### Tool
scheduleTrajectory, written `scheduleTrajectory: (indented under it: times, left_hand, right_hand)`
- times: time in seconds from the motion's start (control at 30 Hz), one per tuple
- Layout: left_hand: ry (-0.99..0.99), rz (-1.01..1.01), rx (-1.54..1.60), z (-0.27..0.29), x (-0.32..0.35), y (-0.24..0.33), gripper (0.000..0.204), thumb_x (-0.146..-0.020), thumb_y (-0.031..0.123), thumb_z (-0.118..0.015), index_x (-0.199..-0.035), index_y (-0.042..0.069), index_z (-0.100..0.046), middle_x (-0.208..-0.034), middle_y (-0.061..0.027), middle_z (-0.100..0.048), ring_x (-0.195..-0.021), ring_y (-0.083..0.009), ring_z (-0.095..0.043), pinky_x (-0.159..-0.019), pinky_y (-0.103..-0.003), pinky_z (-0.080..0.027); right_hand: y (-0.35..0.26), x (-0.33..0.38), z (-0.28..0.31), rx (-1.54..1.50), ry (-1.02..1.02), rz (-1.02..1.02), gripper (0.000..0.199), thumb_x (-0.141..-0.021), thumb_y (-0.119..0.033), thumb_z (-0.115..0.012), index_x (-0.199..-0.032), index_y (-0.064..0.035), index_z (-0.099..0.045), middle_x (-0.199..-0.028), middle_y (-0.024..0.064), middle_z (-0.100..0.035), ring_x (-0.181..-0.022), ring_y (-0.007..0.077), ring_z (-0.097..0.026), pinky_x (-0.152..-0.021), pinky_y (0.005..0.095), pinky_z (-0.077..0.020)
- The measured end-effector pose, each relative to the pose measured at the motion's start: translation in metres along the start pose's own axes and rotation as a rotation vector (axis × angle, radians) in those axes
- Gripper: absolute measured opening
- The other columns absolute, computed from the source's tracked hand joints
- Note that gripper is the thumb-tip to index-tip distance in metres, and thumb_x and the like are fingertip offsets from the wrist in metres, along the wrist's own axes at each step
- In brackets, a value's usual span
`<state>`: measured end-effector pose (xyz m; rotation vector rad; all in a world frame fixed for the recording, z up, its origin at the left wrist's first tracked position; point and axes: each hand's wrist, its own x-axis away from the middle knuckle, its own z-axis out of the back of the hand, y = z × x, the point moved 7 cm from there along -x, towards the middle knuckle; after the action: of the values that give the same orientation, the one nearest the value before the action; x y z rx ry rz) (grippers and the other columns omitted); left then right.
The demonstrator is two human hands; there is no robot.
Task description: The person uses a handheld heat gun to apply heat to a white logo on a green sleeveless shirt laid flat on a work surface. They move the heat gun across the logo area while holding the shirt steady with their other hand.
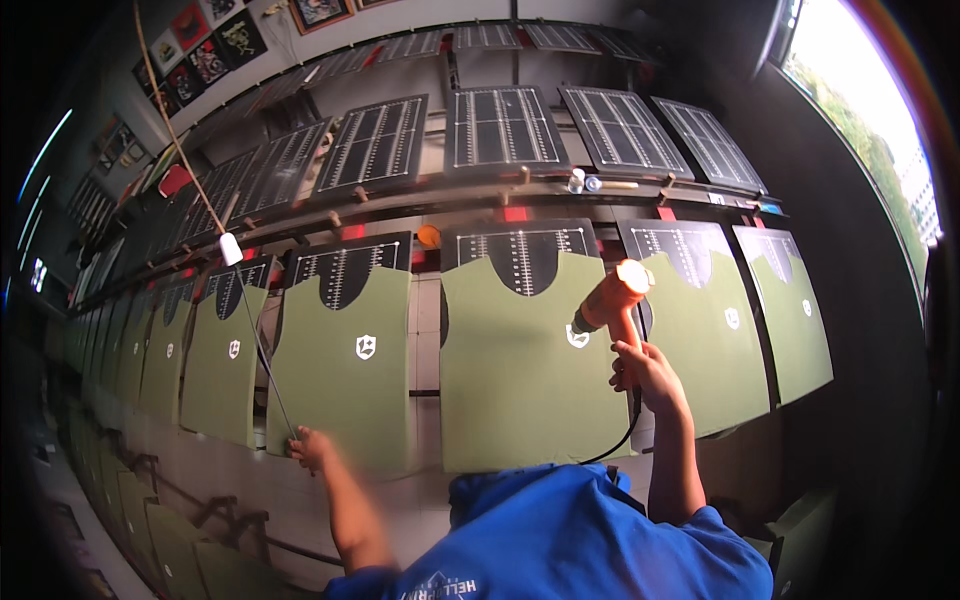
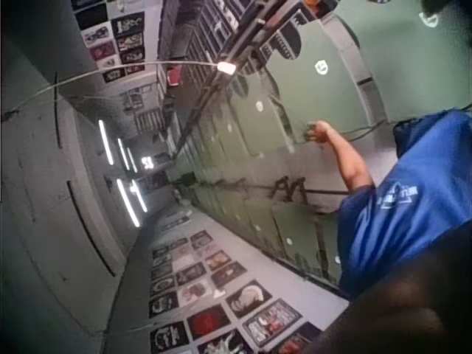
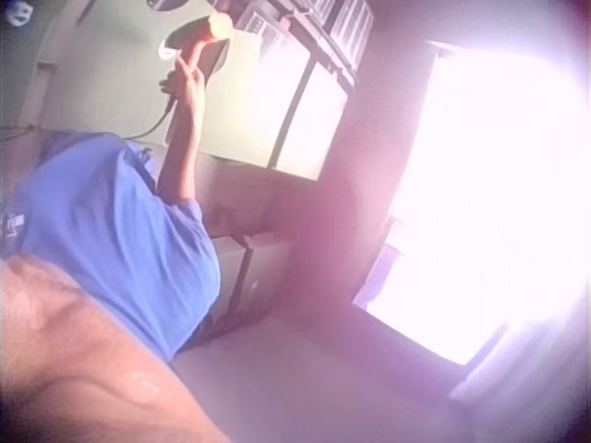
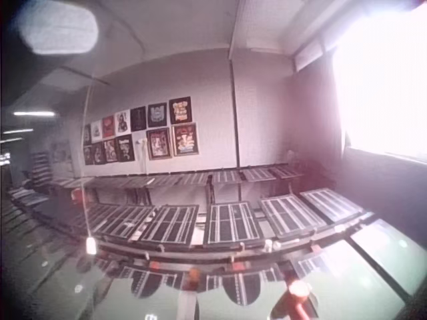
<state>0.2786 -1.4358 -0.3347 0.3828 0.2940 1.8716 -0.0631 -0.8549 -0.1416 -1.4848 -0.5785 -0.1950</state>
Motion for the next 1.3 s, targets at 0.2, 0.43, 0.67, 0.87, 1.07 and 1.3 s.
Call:
scheduleTrajectory:
  times: [0.2, 0.43, 0.67, 0.87, 1.07, 1.3]
  left_hand:
    - [0.112, -0.043, -0.113, -0.006, 0.007, 0.0, 0.059, -0.099, 0.05, -0.038, -0.142, 0.009, -0.04, -0.142, -0.0156, -0.041, -0.122, -0.0421, -0.048, -0.097, -0.057, -0.043]
    - [0.139, 0.015, -0.189, -0.003, 0.008, 0.008, 0.059, -0.098, 0.052, -0.039, -0.137, 0.008, -0.042, -0.136, -0.0159, -0.044, -0.118, -0.041, -0.049, -0.094, -0.055, -0.044]
    - [0.156, 0.046, -0.244, -0.01, 0.003, 0.007, 0.056, -0.096, 0.054, -0.04, -0.132, 0.011, -0.044, -0.132, -0.0148, -0.045, -0.116, -0.0406, -0.05, -0.093, -0.055, -0.044]
    - [0.153, 0.047, -0.24, -0.007, 0.008, 0.011, 0.054, -0.096, 0.054, -0.04, -0.129, 0.011, -0.044, -0.13, -0.0139, -0.045, -0.115, -0.0405, -0.05, -0.092, -0.055, -0.044]
    - [0.2, 0.037, -0.23, -0.011, 0.002, 0.005, 0.054, -0.095, 0.053, -0.04, -0.129, 0.011, -0.044, -0.13, -0.0138, -0.045, -0.114, -0.0398, -0.05, -0.091, -0.056, -0.045]
    - [0.126, 0.058, -0.234, -0.01, 0.006, 0.008, 0.059, -0.096, 0.054, -0.039, -0.137, 0.012, -0.041, -0.136, -0.0142, -0.043, -0.12, -0.0401, -0.047, -0.095, -0.055, -0.042]
  right_hand:
    - [0.013, -0.014, -0.003, 0.082, -0.023, -0.028, 0.029, -0.095, -0.029, -0.063, -0.102, -0.0026, -0.055, -0.075, 0.0023, -0.056, -0.059, 0.014, -0.06, -0.057, 0.0284, -0.0501]
    - [0.012, -0.023, -0.011, 0.104, -0.028, -0.062, 0.029, -0.093, -0.023, -0.064, -0.109, -0.0003, -0.056, -0.074, 0.0012, -0.055, -0.059, 0.0124, -0.057, -0.058, 0.0273, -0.0491]
    - [0.013, -0.026, -0.014, 0.131, -0.015, -0.092, 0.029, -0.092, -0.024, -0.064, -0.107, 0.0001, -0.057, -0.074, 0.0009, -0.055, -0.059, 0.0123, -0.057, -0.059, 0.0275, -0.0492]
    - [0.017, -0.031, -0.018, 0.187, 0.003, -0.055, 0.024, -0.092, -0.024, -0.064, -0.097, -0.0028, -0.055, -0.074, 0.001, -0.056, -0.059, 0.0126, -0.059, -0.058, 0.0275, -0.0491]
    - [0.012, -0.031, -0.021, 0.216, 0.01, -0.05, 0.022, -0.092, -0.023, -0.063, -0.096, -0.003, -0.055, -0.074, 0.0011, -0.056, -0.059, 0.0123, -0.059, -0.057, 0.0267, -0.0485]
    - [0.011, -0.032, -0.017, 0.18, 0.019, -0.046, 0.023, -0.092, -0.025, -0.064, -0.091, -0.004, -0.054, -0.073, 0.0013, -0.056, -0.059, 0.0117, -0.059, -0.056, 0.0261, -0.0479]
